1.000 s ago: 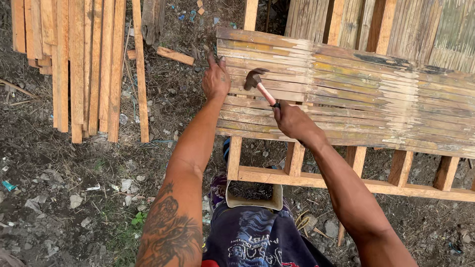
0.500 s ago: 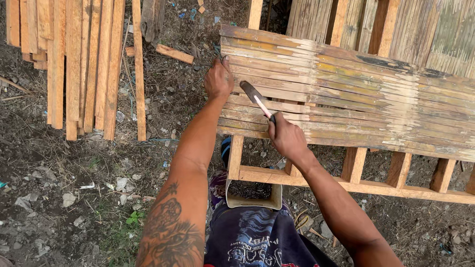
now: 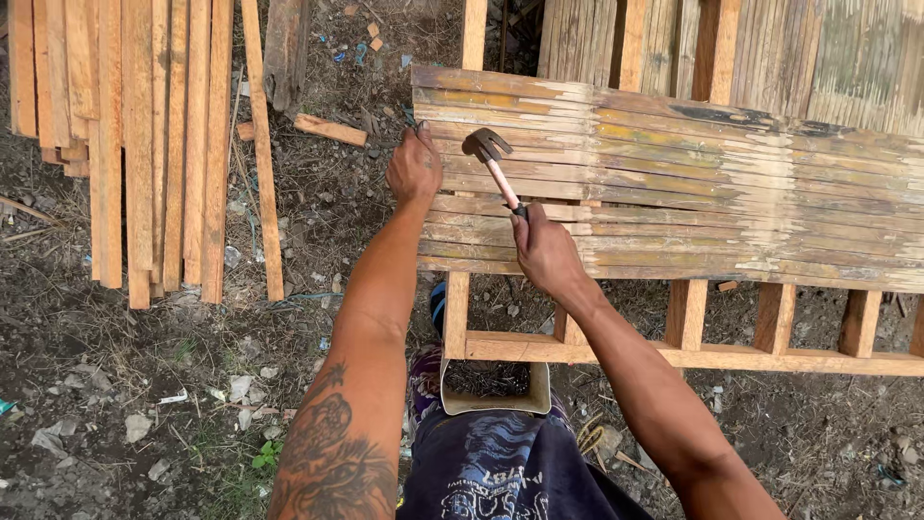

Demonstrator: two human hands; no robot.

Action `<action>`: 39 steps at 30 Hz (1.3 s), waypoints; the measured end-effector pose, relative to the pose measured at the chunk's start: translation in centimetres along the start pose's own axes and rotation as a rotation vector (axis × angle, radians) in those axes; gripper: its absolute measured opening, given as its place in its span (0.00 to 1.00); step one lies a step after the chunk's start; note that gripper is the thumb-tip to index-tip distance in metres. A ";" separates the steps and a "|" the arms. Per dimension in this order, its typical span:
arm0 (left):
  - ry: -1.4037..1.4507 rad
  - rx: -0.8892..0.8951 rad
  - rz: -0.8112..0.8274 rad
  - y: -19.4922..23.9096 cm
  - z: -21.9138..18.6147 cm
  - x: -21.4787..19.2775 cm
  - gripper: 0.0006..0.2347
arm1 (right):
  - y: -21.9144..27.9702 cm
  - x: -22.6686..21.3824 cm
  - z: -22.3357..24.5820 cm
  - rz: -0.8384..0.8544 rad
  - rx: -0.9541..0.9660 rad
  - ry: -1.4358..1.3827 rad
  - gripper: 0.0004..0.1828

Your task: The person repeatedly picks nails from a container and hammers them into a wooden frame structure. They work along the length of the frame, securing thin wooden slats to the frame using a hammer.

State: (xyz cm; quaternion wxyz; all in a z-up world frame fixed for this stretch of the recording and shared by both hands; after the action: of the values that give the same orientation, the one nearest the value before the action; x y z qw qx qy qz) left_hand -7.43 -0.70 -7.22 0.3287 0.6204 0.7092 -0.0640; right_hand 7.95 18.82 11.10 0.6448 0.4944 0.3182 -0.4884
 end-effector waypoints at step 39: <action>-0.244 0.465 1.275 33.7 -1.9 4.9 0.13 | 14.1 5.2 -14.7 -0.151 0.234 -0.368 0.16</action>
State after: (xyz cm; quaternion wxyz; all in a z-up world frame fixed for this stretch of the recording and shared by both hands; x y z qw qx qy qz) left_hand 22.88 11.81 2.26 0.2380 0.9591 0.1315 -0.0781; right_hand 23.98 31.58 6.54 0.5918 0.4433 0.1723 -0.6508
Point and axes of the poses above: each hand's wrist, its own y-axis away from the middle knuckle, its own x-axis out of the palm, z = x × y, the point moved 2 cm from there along -y, towards the middle knuckle, and after that the axes turned 15 degrees about y, right-handed, at the moved point
